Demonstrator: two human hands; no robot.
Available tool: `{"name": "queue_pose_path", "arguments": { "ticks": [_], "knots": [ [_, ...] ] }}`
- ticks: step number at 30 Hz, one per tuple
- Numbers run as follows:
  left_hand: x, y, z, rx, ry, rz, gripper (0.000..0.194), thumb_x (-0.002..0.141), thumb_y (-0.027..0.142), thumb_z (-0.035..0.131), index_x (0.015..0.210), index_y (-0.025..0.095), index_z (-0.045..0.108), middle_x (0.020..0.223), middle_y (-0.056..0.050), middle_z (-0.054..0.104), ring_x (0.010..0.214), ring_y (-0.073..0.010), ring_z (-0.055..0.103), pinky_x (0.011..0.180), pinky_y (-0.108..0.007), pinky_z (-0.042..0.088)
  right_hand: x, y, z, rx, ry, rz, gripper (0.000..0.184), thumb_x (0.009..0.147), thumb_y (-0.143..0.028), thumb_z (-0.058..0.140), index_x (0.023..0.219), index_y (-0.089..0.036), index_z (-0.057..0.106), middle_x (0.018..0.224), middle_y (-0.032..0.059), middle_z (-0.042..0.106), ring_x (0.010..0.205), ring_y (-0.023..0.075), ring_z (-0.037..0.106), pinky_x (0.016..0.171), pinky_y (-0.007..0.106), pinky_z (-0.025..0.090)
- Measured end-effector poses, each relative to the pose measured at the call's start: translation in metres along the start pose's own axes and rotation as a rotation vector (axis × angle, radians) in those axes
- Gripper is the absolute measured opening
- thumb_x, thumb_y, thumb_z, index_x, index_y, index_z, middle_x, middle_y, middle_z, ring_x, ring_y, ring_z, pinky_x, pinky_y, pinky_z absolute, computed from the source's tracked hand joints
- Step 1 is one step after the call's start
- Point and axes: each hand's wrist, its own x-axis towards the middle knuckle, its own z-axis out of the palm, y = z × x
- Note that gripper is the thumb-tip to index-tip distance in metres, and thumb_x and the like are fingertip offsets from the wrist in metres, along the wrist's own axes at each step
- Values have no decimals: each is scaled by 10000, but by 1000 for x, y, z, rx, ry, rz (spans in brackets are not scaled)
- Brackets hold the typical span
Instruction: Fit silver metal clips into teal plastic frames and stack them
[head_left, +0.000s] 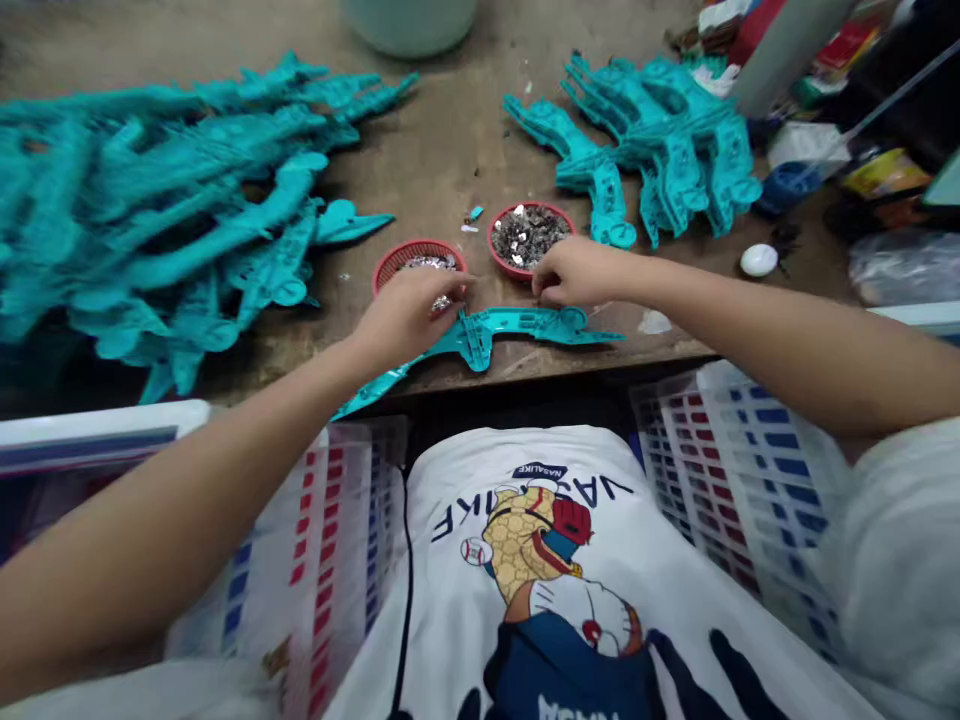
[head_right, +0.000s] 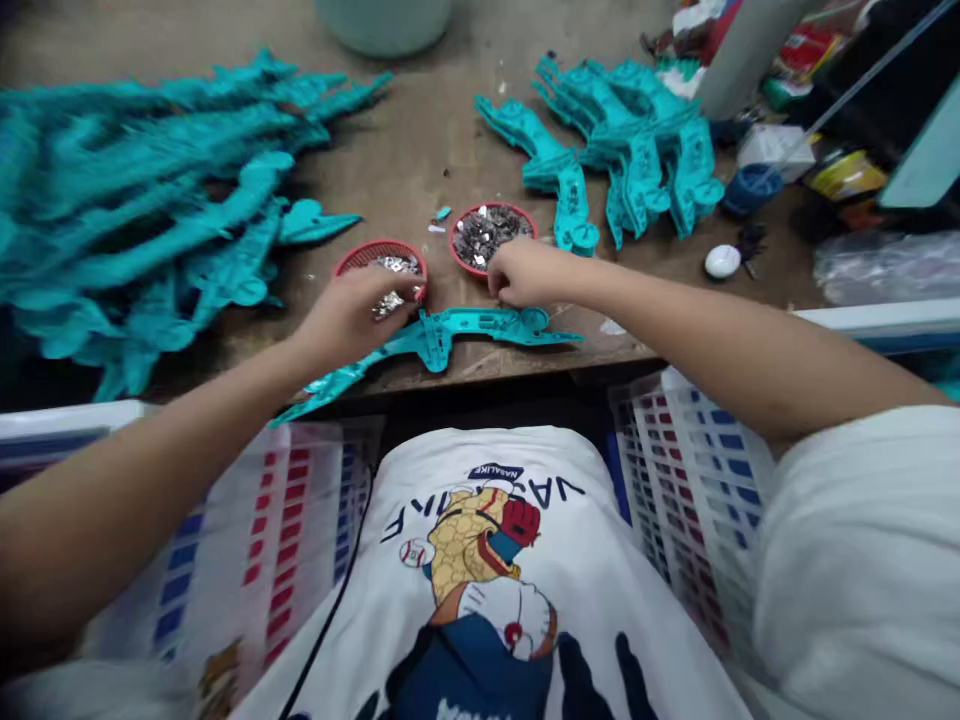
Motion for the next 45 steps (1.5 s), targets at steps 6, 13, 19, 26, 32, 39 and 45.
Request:
{"name": "queue_pose_path", "arguments": {
  "ticks": [6,13,19,26,32,39,45],
  "knots": [
    [-4,27,19,-97,-168,118,375,1130,213,509,1194,190,877,1140,-148,832,1056,-271,771,927,-388,613,2,1,6,-176,-3,8,356,1085,-168,699,1361,-198,921,1228,117,897,1118,305,812,890,362,533],
    [-5,36,24,-286,-267,90,287,1152,261,548,1103,187,821,1324,-158,839,1222,-291,805,1096,-415,632,4,-7,14,-346,-51,1,364,1110,-227,634,1322,-214,929,1137,141,883,995,305,777,758,375,433],
    [-5,38,17,-184,-392,58,260,1132,214,549,1117,198,808,1236,-122,868,1118,-262,826,1007,-368,627,1,-7,11,-208,41,-5,288,1021,-185,688,1182,-162,925,1047,132,863,969,293,752,822,378,454],
    [-1,46,4,-20,-497,64,277,1120,191,547,1112,195,825,1203,-111,866,1076,-252,815,933,-334,603,4,1,12,222,173,-63,119,850,-65,792,916,-160,820,879,35,786,834,196,691,796,317,475],
    [0,48,-2,69,-553,56,270,1136,197,563,1138,188,833,1178,-115,859,1082,-266,805,916,-344,581,10,15,18,590,43,-166,240,898,-125,821,1126,-186,869,877,5,813,784,172,718,772,296,560],
    [1,46,-2,75,-575,39,251,1126,205,596,1154,188,845,1143,-108,865,1006,-252,802,879,-332,564,12,20,25,583,28,-222,134,934,-161,798,1032,-197,883,937,16,851,847,181,756,833,303,590],
    [1,47,-3,99,-584,57,250,1114,205,590,1141,197,838,1121,-97,864,973,-249,794,854,-332,554,16,16,37,478,66,-293,170,948,-147,760,1053,-185,888,998,34,848,910,194,749,901,320,563]
  ]
}}
